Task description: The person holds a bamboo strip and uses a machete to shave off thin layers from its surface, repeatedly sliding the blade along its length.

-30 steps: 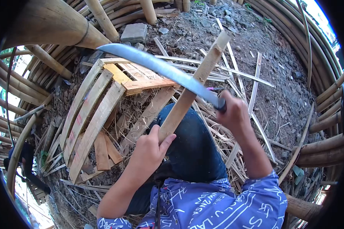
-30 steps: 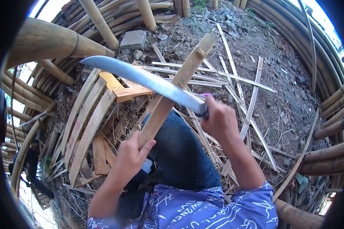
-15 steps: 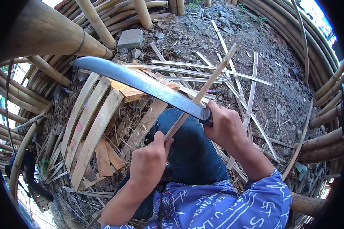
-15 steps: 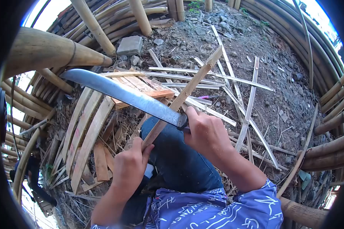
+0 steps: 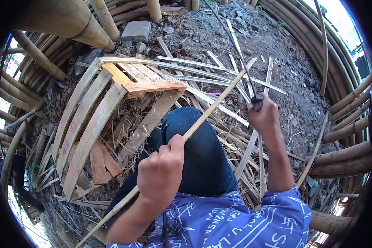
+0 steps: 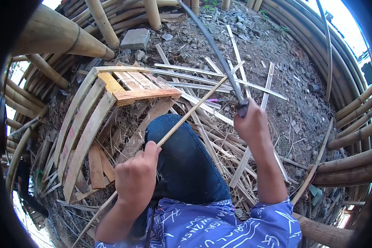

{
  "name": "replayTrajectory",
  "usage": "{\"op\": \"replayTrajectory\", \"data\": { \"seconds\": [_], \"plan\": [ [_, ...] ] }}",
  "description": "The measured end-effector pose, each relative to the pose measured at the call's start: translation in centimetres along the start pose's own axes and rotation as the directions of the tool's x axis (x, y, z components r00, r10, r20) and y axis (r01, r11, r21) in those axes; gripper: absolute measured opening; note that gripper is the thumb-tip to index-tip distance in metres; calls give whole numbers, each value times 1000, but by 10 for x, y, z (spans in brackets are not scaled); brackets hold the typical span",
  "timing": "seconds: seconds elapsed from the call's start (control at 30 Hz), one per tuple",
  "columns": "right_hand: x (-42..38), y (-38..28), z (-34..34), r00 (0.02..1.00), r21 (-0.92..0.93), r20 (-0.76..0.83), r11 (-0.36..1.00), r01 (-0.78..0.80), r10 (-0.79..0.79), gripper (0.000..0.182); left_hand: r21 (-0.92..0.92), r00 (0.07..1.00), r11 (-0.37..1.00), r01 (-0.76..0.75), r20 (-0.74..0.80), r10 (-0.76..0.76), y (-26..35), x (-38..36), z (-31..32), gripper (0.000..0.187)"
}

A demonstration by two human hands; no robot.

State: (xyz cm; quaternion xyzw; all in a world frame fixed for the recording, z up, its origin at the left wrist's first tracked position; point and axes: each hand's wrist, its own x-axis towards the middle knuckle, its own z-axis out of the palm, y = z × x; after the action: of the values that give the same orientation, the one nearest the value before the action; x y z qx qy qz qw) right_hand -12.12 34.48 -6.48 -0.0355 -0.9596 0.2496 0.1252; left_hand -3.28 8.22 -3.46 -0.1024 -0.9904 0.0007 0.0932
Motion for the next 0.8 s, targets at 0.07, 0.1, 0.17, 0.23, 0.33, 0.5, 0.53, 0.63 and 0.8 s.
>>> {"op": "replayTrajectory", "data": {
  "seconds": [0.07, 0.1, 0.17, 0.23, 0.33, 0.5, 0.53, 0.63, 0.8],
  "plan": [
    [-22, -12, 4, 996, 153, 92, 988, 2, -17, 10, -40, 1000, 999, -3, 29, 4, 2, 3, 2, 21],
    [-33, -26, 3, 982, 213, 185, 977, 2, -43, 11, -40, 999, 999, -9, 31, 10, 2, 4, 3, 21],
    [-43, -47, 6, 949, 181, 245, 971, 155, -197, 15, -89, 999, 996, 1, 35, 2, 3, 5, 4, 21],
    [-40, -44, 9, 935, 141, 254, 966, 216, -246, 16, -93, 999, 996, -11, 51, 16, 0, 4, -2, 17],
    [-19, -32, 16, 974, 167, 162, 977, 129, -157, 13, -136, 998, 991, 16, 62, -7, -4, 0, -6, 19],
    [-1, -11, 20, 998, 205, 39, 977, -63, 56, 9, -33, 996, 999, 12, 87, -10, 1, 3, -9, 17],
    [-10, -23, 15, 997, 213, 64, 975, -59, 46, 8, -37, 997, 999, 15, 82, -12, 2, 4, -9, 17],
    [-35, -33, 18, 985, 367, 159, 930, 5, -68, 12, -87, 995, 996, 18, 95, -10, -2, 5, -6, 18],
    [-16, -9, 39, 981, 188, 101, 972, 142, -163, 13, -275, 996, 961, 31, 89, -7, -14, 5, -2, 23]
  ]
}}
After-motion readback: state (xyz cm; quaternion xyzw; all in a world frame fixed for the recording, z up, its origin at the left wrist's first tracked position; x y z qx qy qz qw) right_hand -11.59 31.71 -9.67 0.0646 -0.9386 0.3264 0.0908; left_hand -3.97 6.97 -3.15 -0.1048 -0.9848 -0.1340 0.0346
